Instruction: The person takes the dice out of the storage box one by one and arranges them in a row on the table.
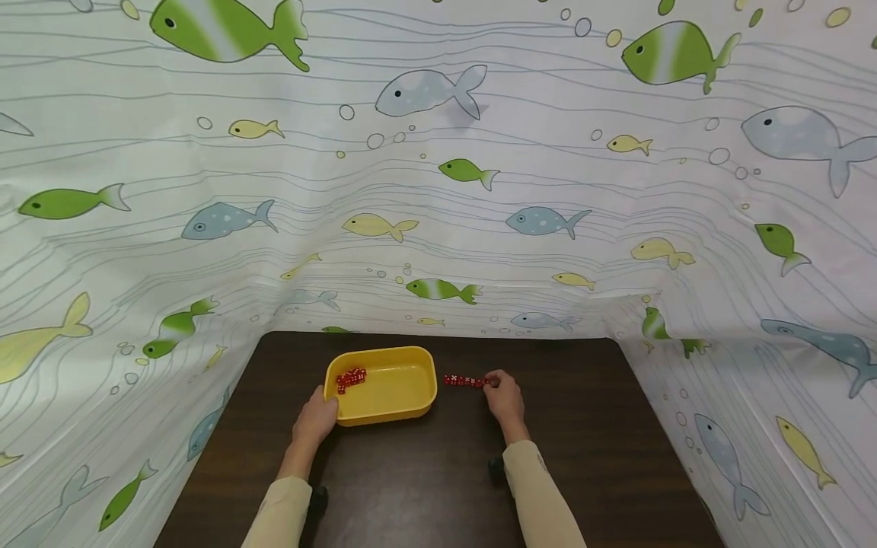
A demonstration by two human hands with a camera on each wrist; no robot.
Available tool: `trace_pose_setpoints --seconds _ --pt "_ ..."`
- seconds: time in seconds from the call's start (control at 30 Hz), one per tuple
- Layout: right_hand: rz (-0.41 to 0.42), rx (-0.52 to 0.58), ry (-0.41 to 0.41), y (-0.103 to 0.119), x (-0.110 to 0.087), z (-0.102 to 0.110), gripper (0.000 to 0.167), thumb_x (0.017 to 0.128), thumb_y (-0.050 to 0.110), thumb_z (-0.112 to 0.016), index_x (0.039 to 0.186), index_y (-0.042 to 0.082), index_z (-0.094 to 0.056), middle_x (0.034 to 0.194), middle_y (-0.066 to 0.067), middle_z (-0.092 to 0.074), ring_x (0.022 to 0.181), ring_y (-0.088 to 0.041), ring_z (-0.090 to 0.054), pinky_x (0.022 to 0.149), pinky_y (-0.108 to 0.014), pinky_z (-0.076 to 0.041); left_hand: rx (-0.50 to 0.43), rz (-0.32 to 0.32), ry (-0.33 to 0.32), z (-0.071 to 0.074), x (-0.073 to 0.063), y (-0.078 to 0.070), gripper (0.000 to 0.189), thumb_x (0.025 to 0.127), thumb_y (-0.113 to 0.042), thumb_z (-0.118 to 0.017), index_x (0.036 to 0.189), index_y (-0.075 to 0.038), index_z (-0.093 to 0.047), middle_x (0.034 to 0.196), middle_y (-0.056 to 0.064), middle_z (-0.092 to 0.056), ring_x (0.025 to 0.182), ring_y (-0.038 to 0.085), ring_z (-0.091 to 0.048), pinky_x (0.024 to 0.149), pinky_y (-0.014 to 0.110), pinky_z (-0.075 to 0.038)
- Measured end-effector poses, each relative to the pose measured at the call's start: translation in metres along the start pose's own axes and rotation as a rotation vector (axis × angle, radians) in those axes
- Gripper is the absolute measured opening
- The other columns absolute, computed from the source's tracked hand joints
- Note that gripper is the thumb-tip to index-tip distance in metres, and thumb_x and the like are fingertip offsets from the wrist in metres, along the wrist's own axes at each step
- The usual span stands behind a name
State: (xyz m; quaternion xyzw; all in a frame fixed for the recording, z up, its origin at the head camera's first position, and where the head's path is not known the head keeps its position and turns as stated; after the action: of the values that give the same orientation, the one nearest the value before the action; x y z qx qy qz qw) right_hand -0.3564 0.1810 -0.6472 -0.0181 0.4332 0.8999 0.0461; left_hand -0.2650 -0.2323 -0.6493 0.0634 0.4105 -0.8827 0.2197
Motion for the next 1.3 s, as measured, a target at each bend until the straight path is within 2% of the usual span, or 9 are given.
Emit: trace_pose_setpoints --seconds 0.4,0.6,0.77,0.93,1.07,1.3 --pt "-0.014 -0.013 -0.001 -0.001 0.002 -0.004 0.029 0.104 0.015 -0.065 0.132 0.01 -0.071 0.123 -0.015 -0.069 0.096 -0.029 -0.065 0.077 -0.043 -0.05 0.004 -0.001 -0.005 0.0 0.001 -0.001 0.068 0.102 -0.03 -0.037 0.161 0.005 -0.031 0.145 0.03 -0.057 0.104 0.038 -0.059 0.096 0.062 -0.047" --pt "-0.004 0.01 0.001 0.0 0.002 -0.002 0.034 0.104 0.013 -0.064 0.137 0.006 -0.067 0.123 -0.019 -0.068 0.1 -0.032 -0.066 0.078 -0.046 -0.052 -0.002 -0.006 -0.002 -0.001 0.002 -0.001 0.07 0.102 -0.031 -0.038 0.162 0.004 -0.031 0.149 0.031 -0.055 0.108 0.039 -0.059 0.099 0.063 -0.046" --pt "-0.001 0.032 0.004 -0.001 0.0 -0.002 0.037 0.103 0.01 -0.064 0.139 0.003 -0.066 0.122 -0.022 -0.068 0.1 -0.034 -0.067 0.08 -0.047 -0.053 0.0 -0.008 0.001 -0.001 0.0 0.0 0.066 0.102 -0.031 -0.038 0.158 0.004 -0.035 0.14 0.029 -0.059 0.101 0.037 -0.058 0.093 0.059 -0.047" --pt "0.005 0.047 -0.014 0.0 -0.001 -0.001 0.036 0.102 0.009 -0.063 0.138 0.002 -0.066 0.12 -0.022 -0.069 0.097 -0.033 -0.066 0.078 -0.046 -0.053 -0.002 -0.011 -0.001 0.001 -0.001 0.0 0.067 0.102 -0.03 -0.037 0.16 0.004 -0.033 0.142 0.029 -0.058 0.101 0.037 -0.058 0.093 0.059 -0.046" --pt "-0.015 0.047 -0.031 0.004 -0.001 -0.002 0.035 0.103 0.013 -0.064 0.136 0.003 -0.069 0.12 -0.02 -0.071 0.098 -0.032 -0.067 0.08 -0.047 -0.054 -0.002 -0.011 0.0 0.001 -0.001 0.001 0.068 0.102 -0.03 -0.036 0.16 0.004 -0.033 0.143 0.03 -0.058 0.101 0.037 -0.058 0.094 0.06 -0.046" --pt "-0.015 0.015 -0.058 0.017 0.002 0.0 0.035 0.103 0.021 -0.062 0.134 0.006 -0.071 0.122 -0.017 -0.072 0.096 -0.032 -0.066 0.081 -0.05 -0.052 0.005 -0.014 -0.01 0.0 0.001 0.001 0.063 0.102 -0.03 -0.036 0.155 0.003 -0.038 0.132 0.027 -0.062 0.096 0.036 -0.057 0.088 0.057 -0.045"
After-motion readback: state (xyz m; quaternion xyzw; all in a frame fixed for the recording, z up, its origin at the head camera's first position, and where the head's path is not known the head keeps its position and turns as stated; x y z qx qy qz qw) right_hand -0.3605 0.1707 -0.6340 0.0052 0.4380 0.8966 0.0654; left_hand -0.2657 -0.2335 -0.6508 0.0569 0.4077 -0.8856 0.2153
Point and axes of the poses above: each hand's wrist, its own x-axis towards the middle knuckle, its own z-axis out of the back of the hand, y = z × x, the point moved 3 cm from there along x, towards the middle knuckle
